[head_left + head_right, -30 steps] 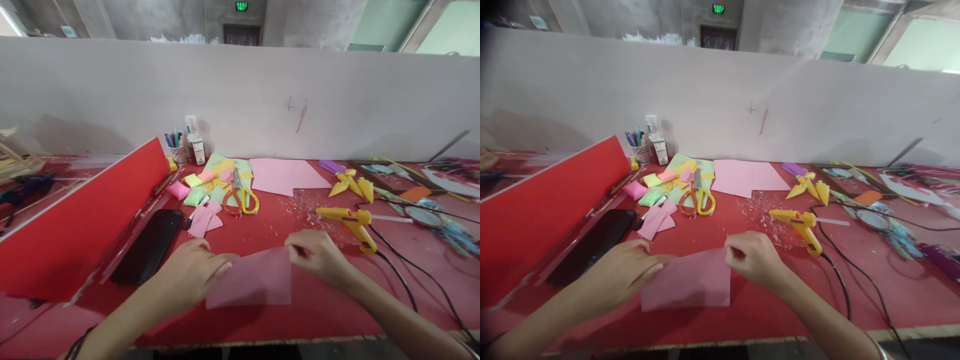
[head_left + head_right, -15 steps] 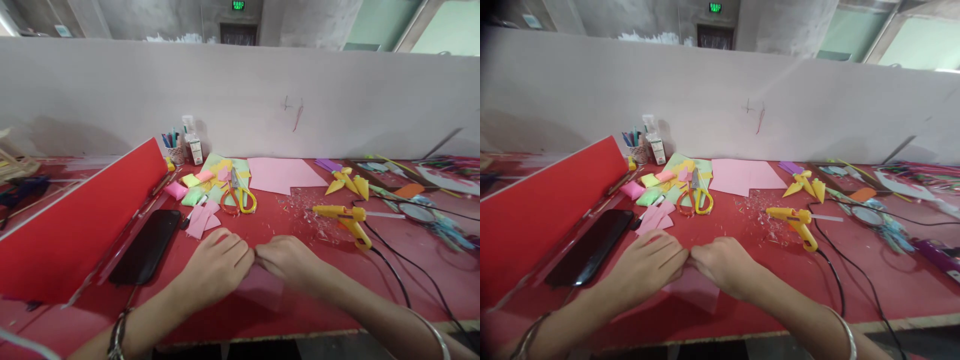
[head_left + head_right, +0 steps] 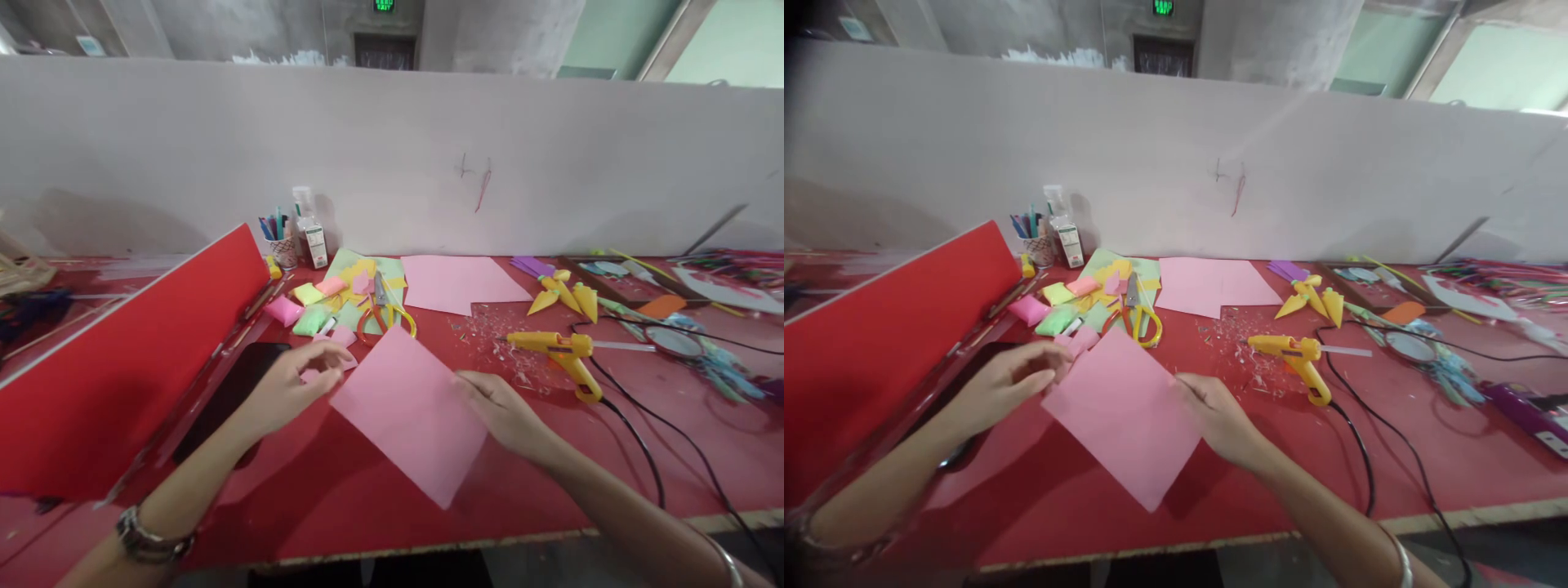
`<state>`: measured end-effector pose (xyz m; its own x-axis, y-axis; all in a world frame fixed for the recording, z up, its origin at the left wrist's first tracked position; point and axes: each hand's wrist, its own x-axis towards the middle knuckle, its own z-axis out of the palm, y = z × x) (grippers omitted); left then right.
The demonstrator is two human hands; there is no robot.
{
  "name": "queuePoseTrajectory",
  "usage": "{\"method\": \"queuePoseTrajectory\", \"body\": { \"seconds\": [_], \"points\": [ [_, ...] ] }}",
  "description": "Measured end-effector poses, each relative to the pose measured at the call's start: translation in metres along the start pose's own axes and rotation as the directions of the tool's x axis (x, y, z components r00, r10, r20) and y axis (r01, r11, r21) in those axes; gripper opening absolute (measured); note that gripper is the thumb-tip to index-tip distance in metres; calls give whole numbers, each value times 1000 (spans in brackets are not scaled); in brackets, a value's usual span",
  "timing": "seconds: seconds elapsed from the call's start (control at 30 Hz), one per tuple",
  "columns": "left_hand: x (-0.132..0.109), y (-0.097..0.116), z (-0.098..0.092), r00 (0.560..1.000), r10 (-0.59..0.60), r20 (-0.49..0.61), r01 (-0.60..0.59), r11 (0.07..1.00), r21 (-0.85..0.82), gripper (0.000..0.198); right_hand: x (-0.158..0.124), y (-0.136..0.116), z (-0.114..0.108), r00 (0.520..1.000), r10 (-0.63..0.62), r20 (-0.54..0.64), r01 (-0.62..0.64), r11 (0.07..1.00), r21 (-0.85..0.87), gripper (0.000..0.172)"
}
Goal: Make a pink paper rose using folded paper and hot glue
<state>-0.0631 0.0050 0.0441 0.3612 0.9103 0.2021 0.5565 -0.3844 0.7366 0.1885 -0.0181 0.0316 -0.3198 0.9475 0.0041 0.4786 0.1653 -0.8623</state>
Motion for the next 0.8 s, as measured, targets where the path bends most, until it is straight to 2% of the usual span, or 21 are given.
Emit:
{"method": "queuePoseTrajectory", "body": {
  "seconds": [0.07, 0.13, 0.2, 0.27, 0.33, 0.37, 0.4, 0.43, 0.47, 0.53, 0.63, 0.73, 0.8],
  "points": [
    [-5, 0, 9, 981, -57, 185, 88, 982, -166, 37, 3, 2, 6, 999, 49, -17, -47, 994, 101, 36],
    [-11, 2, 21, 956, -85, 282, 130, 981, -145, 40, 6, 3, 14, 998, 64, 23, -67, 992, 110, 37],
    [-15, 4, 31, 977, -110, 185, 128, 988, -87, 32, 9, 2, 20, 999, 29, 28, -30, 999, 17, 35],
    [-15, 6, 38, 994, -97, 55, 100, 993, -63, 27, 11, 0, 22, 990, -95, -108, 76, 983, -165, 25],
    [-13, 9, 40, 997, -79, -11, 78, 995, -63, 27, 12, -5, 21, 925, -282, -257, 178, 914, -364, 14],
    [-11, 12, 40, 997, -74, -20, 73, 995, -66, 27, 12, -9, 21, 899, -358, -254, 228, 875, -426, 12],
    [-10, 16, 40, 998, -61, -24, 59, 995, -75, 26, 11, -14, 21, 892, -403, -203, 277, 844, -458, 13],
    [-10, 20, 39, 999, -39, -17, 37, 995, -95, 25, 10, -19, 21, 905, -414, -94, 333, 830, -448, 16],
    [-9, 24, 38, 1000, -10, 3, 11, 992, -125, 24, 8, -24, 22, 920, -390, 34, 367, 831, -418, 21],
    [-10, 32, 37, 995, 70, 77, -51, 973, -227, 21, 6, -34, 25, 938, -305, 167, 346, 857, -381, 32],
    [-12, 38, 37, 983, 107, 150, -49, 937, -346, 14, 3, -45, 27, 960, -200, 198, 257, 910, -325, 41],
    [-13, 37, 37, 985, 91, 146, -27, 920, -390, 20, 1, -52, 26, 963, -131, 234, 196, 940, -280, 47],
    [-13, 36, 38, 982, 127, 143, -60, 913, -403, 24, 0, -54, 26, 960, -100, 263, 173, 947, -269, 50]
  ]
}}
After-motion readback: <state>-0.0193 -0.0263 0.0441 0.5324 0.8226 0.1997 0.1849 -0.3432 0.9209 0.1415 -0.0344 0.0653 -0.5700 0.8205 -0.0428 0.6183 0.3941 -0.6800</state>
